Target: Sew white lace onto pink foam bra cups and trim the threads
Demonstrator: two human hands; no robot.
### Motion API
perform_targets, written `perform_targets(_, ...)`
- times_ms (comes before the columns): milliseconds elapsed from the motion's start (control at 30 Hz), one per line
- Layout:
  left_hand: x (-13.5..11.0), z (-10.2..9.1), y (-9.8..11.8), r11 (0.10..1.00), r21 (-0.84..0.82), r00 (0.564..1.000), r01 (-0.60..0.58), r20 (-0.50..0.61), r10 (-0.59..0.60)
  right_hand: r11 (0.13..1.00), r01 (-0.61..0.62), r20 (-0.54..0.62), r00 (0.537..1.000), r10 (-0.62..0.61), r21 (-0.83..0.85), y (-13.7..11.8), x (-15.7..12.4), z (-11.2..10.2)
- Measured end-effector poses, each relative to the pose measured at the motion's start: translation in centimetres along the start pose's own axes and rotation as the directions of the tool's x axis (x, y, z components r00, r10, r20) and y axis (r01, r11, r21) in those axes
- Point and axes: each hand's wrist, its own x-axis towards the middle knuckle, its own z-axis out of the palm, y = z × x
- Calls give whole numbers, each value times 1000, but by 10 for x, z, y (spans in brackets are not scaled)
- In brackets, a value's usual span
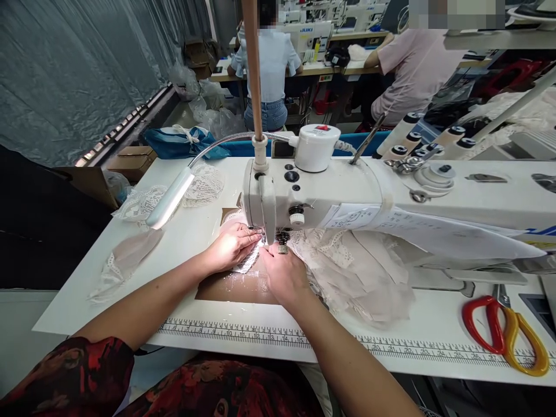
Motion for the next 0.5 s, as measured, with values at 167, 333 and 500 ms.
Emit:
perform_targets(167, -1, 2, 1, 1000, 18, 1000, 0, -7, 0, 1000, -12, 3, 1000, 12, 0, -1, -1, 1)
perform_targets(333, -2, -2, 2, 999, 46, 1000, 4, 10, -5, 1000, 1, -11, 1000, -1, 0, -1, -1, 0)
perform_targets(500, -3, -6, 6, 992, 116, 999, 49, 6, -50, 1000, -9, -34, 999, 9, 15, -2, -2, 1)
